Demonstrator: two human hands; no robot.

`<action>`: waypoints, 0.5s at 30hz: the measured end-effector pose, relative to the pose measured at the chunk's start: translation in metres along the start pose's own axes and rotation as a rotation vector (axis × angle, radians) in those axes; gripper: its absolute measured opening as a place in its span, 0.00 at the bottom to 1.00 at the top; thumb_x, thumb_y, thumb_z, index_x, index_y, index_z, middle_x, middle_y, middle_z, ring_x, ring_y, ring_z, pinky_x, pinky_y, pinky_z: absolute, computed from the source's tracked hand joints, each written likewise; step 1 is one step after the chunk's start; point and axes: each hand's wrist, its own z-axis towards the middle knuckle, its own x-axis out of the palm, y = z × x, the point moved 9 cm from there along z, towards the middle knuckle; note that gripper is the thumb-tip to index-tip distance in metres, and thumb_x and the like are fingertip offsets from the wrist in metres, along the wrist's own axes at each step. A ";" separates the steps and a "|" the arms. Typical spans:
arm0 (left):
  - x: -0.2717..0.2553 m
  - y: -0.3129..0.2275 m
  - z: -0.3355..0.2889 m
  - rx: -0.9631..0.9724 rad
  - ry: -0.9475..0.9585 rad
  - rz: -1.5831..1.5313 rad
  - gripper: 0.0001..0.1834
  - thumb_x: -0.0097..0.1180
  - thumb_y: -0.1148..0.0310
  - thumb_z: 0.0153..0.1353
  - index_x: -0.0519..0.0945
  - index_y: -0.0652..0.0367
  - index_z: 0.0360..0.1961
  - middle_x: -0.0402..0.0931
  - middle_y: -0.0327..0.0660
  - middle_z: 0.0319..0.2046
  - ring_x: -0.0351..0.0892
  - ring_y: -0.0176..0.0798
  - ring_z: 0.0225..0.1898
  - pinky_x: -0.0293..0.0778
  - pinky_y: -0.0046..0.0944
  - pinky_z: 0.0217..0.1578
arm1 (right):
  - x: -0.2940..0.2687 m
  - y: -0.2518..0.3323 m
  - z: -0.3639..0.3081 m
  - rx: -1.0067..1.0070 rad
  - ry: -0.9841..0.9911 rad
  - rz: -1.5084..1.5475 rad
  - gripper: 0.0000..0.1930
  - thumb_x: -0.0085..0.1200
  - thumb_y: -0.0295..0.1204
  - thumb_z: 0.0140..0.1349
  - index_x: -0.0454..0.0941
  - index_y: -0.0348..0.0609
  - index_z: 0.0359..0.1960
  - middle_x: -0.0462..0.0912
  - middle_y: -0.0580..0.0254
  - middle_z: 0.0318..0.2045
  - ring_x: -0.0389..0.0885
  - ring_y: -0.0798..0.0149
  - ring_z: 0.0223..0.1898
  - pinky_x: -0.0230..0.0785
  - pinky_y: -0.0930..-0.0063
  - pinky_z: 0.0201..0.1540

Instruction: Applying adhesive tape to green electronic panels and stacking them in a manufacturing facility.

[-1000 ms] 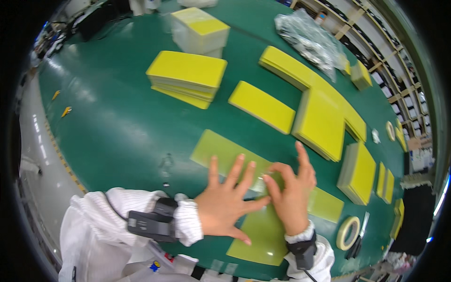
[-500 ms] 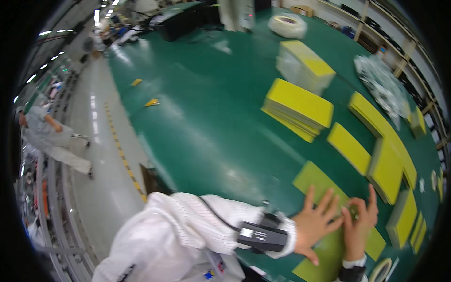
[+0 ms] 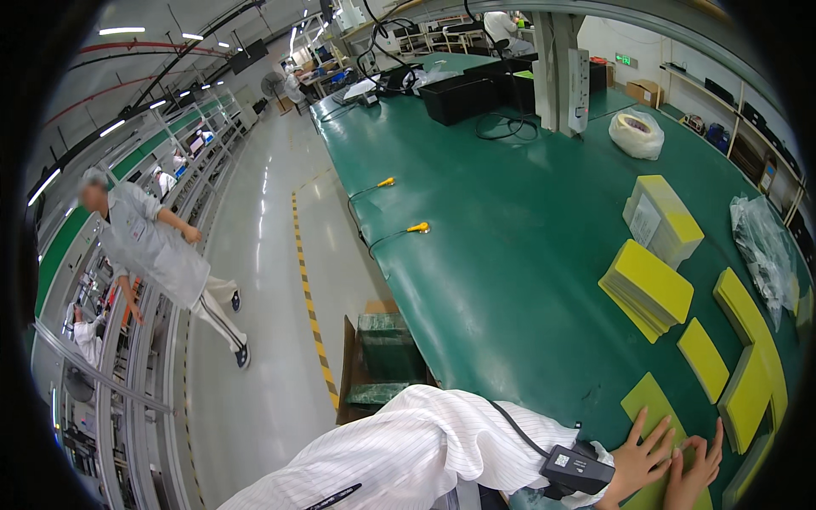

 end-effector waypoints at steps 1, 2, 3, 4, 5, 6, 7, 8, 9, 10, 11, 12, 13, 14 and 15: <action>0.000 0.001 -0.003 0.003 -0.016 0.008 0.79 0.42 0.14 0.20 0.58 0.77 0.62 0.45 0.78 0.62 0.33 0.82 0.66 0.24 0.87 0.51 | 0.000 0.004 -0.002 0.002 -0.007 0.003 0.12 0.49 0.40 0.59 0.70 0.45 0.36 0.56 0.60 0.69 0.62 0.52 0.61 0.49 0.56 0.60; -0.001 0.000 -0.002 0.007 -0.032 0.008 0.78 0.43 0.14 0.21 0.58 0.77 0.62 0.44 0.77 0.62 0.32 0.81 0.66 0.24 0.87 0.52 | -0.002 0.006 -0.004 -0.025 -0.034 -0.026 0.12 0.48 0.40 0.60 0.70 0.45 0.36 0.56 0.60 0.69 0.61 0.52 0.62 0.47 0.55 0.60; -0.009 -0.003 0.002 0.014 -0.033 0.001 0.78 0.43 0.14 0.21 0.58 0.77 0.62 0.44 0.77 0.62 0.32 0.81 0.66 0.24 0.87 0.52 | -0.003 0.007 -0.006 -0.050 -0.059 -0.057 0.12 0.47 0.40 0.60 0.69 0.46 0.37 0.56 0.60 0.69 0.60 0.52 0.62 0.46 0.55 0.61; -0.002 -0.001 0.004 -0.046 0.154 -0.091 0.55 0.49 0.35 0.36 0.64 0.70 0.59 0.51 0.69 0.62 0.39 0.76 0.66 0.31 0.85 0.55 | -0.003 0.004 -0.007 -0.041 -0.061 -0.061 0.12 0.47 0.40 0.60 0.69 0.46 0.37 0.56 0.60 0.69 0.60 0.52 0.62 0.46 0.55 0.61; -0.002 0.000 0.006 -0.103 0.342 -0.182 0.33 0.56 0.56 0.51 0.69 0.62 0.57 0.57 0.62 0.61 0.46 0.72 0.67 0.38 0.84 0.58 | -0.005 0.005 -0.008 -0.052 -0.085 -0.096 0.12 0.47 0.39 0.60 0.69 0.45 0.37 0.56 0.60 0.69 0.60 0.51 0.63 0.46 0.55 0.61; -0.023 0.002 0.017 -0.094 0.345 -0.189 0.33 0.56 0.56 0.51 0.69 0.62 0.57 0.57 0.62 0.61 0.46 0.72 0.67 0.38 0.84 0.58 | -0.008 0.005 -0.009 -0.063 -0.109 -0.129 0.11 0.46 0.38 0.60 0.69 0.45 0.37 0.56 0.60 0.69 0.59 0.51 0.63 0.46 0.56 0.61; -0.033 0.004 0.024 -0.084 0.532 -0.278 0.43 0.58 0.48 0.45 0.66 0.65 0.59 0.54 0.64 0.62 0.42 0.74 0.67 0.36 0.85 0.57 | -0.013 0.008 -0.009 -0.053 -0.111 -0.128 0.11 0.46 0.38 0.60 0.69 0.45 0.37 0.56 0.60 0.69 0.59 0.51 0.63 0.46 0.56 0.61; -0.033 0.004 0.021 -0.079 0.716 -0.362 0.53 0.61 0.40 0.40 0.63 0.67 0.61 0.50 0.67 0.64 0.38 0.75 0.68 0.34 0.85 0.56 | -0.016 0.016 -0.006 -0.048 -0.081 -0.109 0.10 0.46 0.37 0.59 0.69 0.45 0.37 0.56 0.60 0.69 0.59 0.51 0.63 0.46 0.56 0.61; -0.025 0.003 0.017 -0.077 0.716 -0.361 0.53 0.61 0.40 0.40 0.63 0.67 0.61 0.50 0.67 0.64 0.38 0.75 0.68 0.34 0.85 0.56 | -0.017 0.019 -0.005 -0.042 -0.050 -0.089 0.10 0.47 0.35 0.58 0.69 0.45 0.37 0.56 0.59 0.69 0.58 0.51 0.64 0.46 0.56 0.61; -0.011 0.003 0.011 -0.077 0.700 -0.351 0.60 0.61 0.35 0.34 0.61 0.69 0.62 0.46 0.69 0.64 0.35 0.77 0.67 0.32 0.86 0.55 | -0.015 0.018 -0.004 -0.040 -0.052 -0.089 0.10 0.47 0.35 0.58 0.69 0.45 0.37 0.56 0.59 0.69 0.58 0.51 0.64 0.46 0.56 0.61; -0.008 0.003 0.010 -0.075 0.683 -0.345 0.67 0.60 0.30 0.28 0.58 0.71 0.63 0.43 0.71 0.65 0.32 0.78 0.67 0.30 0.86 0.54 | -0.013 0.017 -0.004 -0.050 -0.068 -0.103 0.10 0.47 0.34 0.57 0.69 0.45 0.37 0.56 0.59 0.69 0.57 0.50 0.64 0.46 0.57 0.61; -0.007 0.002 0.010 -0.070 0.682 -0.348 0.67 0.60 0.30 0.28 0.58 0.71 0.63 0.43 0.71 0.65 0.32 0.78 0.67 0.30 0.86 0.54 | -0.014 0.017 -0.004 -0.060 -0.085 -0.116 0.09 0.47 0.34 0.56 0.68 0.44 0.37 0.55 0.59 0.69 0.57 0.50 0.64 0.47 0.57 0.61; -0.008 0.003 0.011 -0.080 0.691 -0.351 0.66 0.60 0.30 0.29 0.58 0.70 0.63 0.44 0.71 0.65 0.33 0.78 0.67 0.30 0.86 0.54 | -0.014 0.017 -0.003 -0.058 -0.086 -0.119 0.09 0.47 0.34 0.56 0.68 0.44 0.37 0.55 0.59 0.69 0.57 0.50 0.64 0.47 0.57 0.61; -0.010 0.004 0.011 -0.092 0.703 -0.353 0.65 0.59 0.30 0.31 0.58 0.70 0.64 0.44 0.70 0.65 0.33 0.77 0.67 0.30 0.86 0.54 | -0.018 0.021 -0.004 -0.056 -0.104 -0.121 0.09 0.47 0.34 0.56 0.68 0.44 0.36 0.55 0.59 0.69 0.57 0.50 0.65 0.47 0.57 0.61; -0.010 0.005 0.011 -0.091 0.704 -0.354 0.65 0.59 0.30 0.31 0.58 0.70 0.64 0.44 0.70 0.65 0.33 0.77 0.67 0.30 0.86 0.54 | -0.020 0.024 -0.004 -0.055 -0.123 -0.124 0.09 0.48 0.34 0.56 0.68 0.44 0.36 0.55 0.58 0.69 0.56 0.50 0.65 0.47 0.56 0.61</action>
